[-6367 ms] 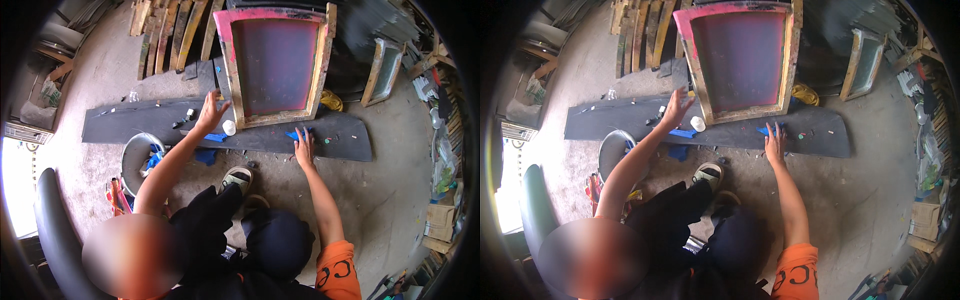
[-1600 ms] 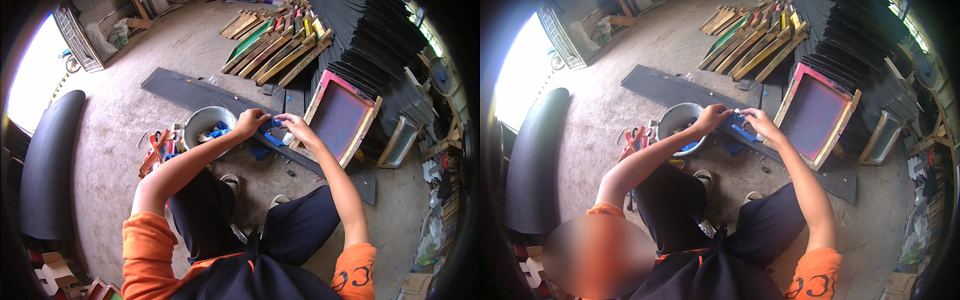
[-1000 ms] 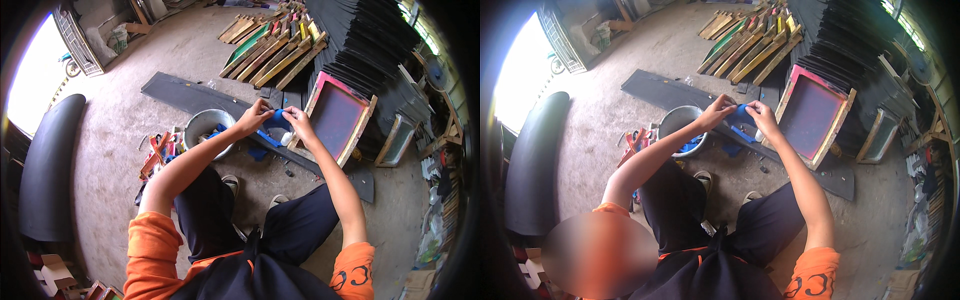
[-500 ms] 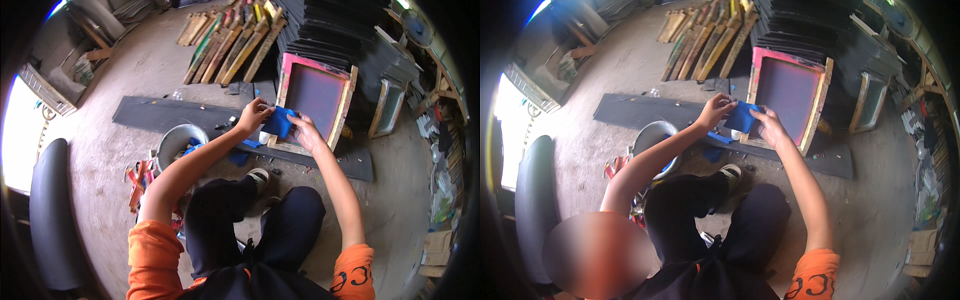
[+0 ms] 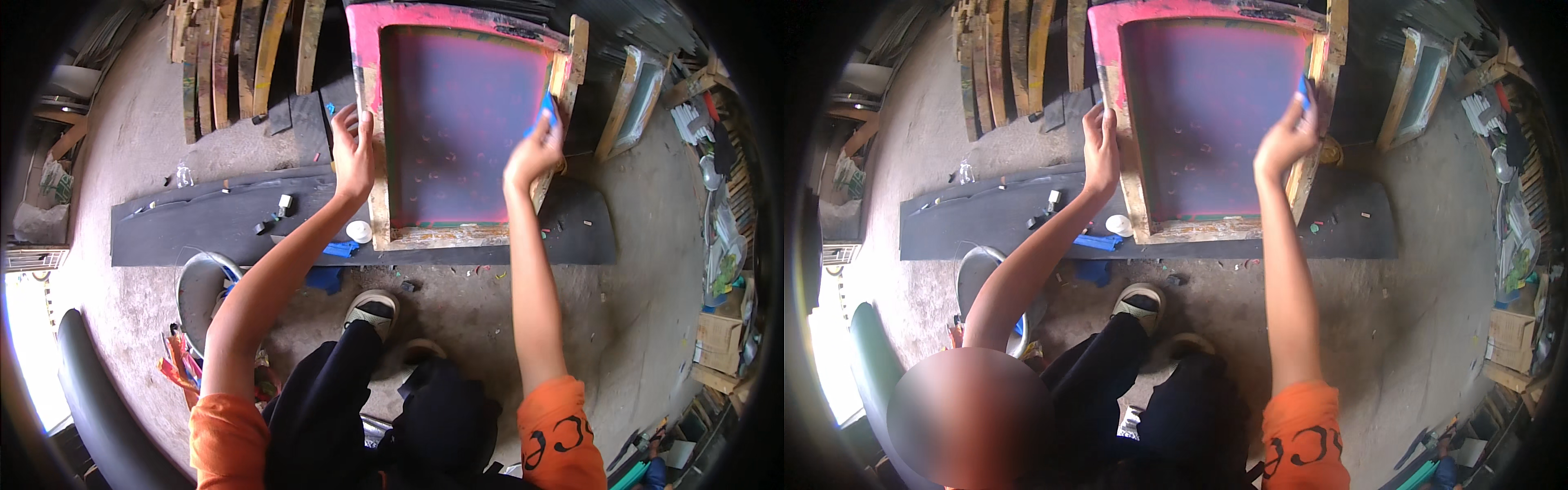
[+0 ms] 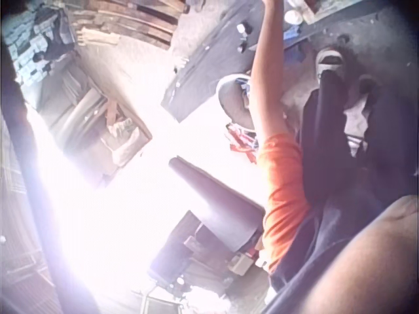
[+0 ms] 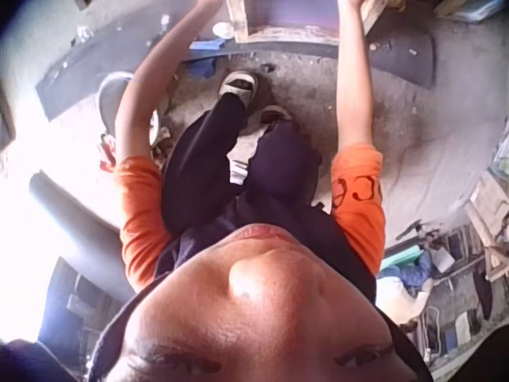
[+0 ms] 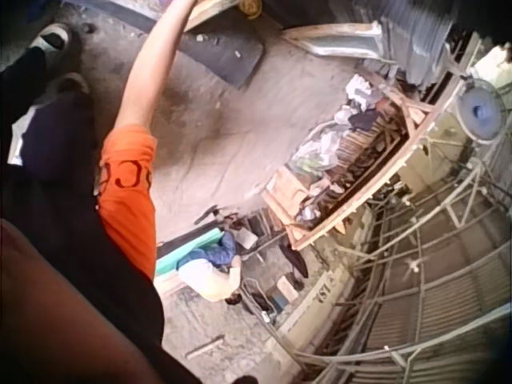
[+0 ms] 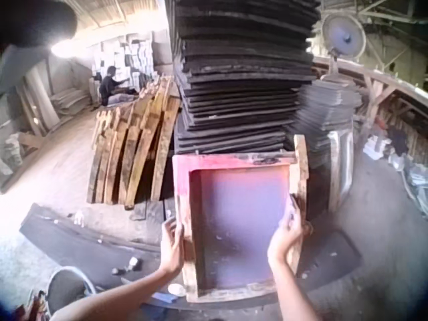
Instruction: The person carries a wooden screen printing frame to a workbench and sits on the floor. They wipe the frame's mesh surface with a blue cloth, remove pink tape from the edges, and continue wiping the mesh with the cloth.
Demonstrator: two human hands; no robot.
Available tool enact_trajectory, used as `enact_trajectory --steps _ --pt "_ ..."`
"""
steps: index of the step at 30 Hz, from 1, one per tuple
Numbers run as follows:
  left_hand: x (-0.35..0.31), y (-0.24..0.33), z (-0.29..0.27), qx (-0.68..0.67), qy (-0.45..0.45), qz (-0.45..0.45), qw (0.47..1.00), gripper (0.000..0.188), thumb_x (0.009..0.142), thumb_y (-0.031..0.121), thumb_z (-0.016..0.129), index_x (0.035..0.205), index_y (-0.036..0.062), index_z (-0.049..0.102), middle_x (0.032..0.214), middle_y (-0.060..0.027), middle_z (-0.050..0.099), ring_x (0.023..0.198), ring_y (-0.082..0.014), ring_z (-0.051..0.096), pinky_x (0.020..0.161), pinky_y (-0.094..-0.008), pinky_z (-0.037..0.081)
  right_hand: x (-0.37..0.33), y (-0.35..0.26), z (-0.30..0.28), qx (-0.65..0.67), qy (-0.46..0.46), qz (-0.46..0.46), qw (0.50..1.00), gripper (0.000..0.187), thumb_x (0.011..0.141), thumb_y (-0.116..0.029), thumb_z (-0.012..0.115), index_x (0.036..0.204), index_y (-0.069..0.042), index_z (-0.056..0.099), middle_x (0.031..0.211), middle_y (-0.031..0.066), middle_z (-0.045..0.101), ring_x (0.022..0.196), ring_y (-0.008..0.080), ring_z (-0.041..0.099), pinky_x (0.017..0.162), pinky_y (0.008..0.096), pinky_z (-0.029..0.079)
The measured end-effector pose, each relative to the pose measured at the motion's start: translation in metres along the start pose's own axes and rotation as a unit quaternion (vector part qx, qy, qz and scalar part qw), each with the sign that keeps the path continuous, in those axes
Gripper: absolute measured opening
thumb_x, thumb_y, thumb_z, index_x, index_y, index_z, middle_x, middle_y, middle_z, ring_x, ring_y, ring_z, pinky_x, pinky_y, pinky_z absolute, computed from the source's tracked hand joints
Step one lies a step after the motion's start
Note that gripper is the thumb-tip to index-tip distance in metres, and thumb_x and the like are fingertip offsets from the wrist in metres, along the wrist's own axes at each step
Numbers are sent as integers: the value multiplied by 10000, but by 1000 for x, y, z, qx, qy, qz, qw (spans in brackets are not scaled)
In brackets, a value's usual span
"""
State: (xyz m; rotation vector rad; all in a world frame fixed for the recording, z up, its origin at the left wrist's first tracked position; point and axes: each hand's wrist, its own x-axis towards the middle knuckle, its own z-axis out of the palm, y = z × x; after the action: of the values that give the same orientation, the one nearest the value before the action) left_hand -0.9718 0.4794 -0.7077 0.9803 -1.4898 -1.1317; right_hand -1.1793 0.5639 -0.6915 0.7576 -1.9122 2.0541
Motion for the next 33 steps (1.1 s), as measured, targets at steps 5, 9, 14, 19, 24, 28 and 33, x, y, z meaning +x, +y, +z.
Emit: enact_trajectory --steps 5,9,14,19,24,28,33 --pt "3 -12 6 141 -13 -49 989 430 920 440 414 1034 26 439 783 -190 591 724 -317 585 689 -398 438 -68 35 36 -287 -256 -320 866 578 837 -210 550 1346 -46 331 1403 198 286 1340 308 196 1089 449 146" --pt "4 -16 7 162 13 -24 986 407 938 420 369 994 23 439 751 -212 538 650 -228 478 650 -370 419 -18 35 25 -312 -422 -576 627 634 838 -448 492 1312 -39 388 1389 155 336 1325 313 234 1081 480 160" --pt "2 -20 9 187 47 -17 981 374 948 390 348 923 30 449 670 -182 533 589 -281 502 592 -398 406 -19 6 60 -410 -271 -353 796 642 820 -511 496 1262 -47 457 1393 113 347 1321 270 249 1074 476 180" --pt "1 -20 21 169 67 32 983 358 949 369 354 861 38 457 630 -138 504 556 -216 478 565 -360 406 20 12 63 -350 -155 -336 860 595 897 -411 437 1324 -7 345 1414 156 293 1326 353 202 1045 565 138" --pt "3 -30 11 113 85 6 990 307 916 326 471 924 25 530 659 -136 569 549 -200 505 569 -336 425 -45 -2 78 -177 -435 -455 757 513 844 -371 509 1231 -38 466 1388 127 347 1307 261 281 1052 538 172" --pt "-1 -22 24 27 81 -3 996 279 918 291 488 920 16 536 631 -66 536 564 -108 446 546 -276 402 1 2 65 -363 -263 -387 806 521 862 -366 484 1270 -47 427 1392 105 344 1307 238 285 1064 499 185" --pt "3 -28 17 8 98 13 995 275 917 280 495 872 12 536 586 -16 454 559 -68 379 510 -245 351 -74 13 25 -357 -391 -351 772 664 848 -356 508 1362 -4 276 1433 169 237 1340 306 196 1083 457 169"
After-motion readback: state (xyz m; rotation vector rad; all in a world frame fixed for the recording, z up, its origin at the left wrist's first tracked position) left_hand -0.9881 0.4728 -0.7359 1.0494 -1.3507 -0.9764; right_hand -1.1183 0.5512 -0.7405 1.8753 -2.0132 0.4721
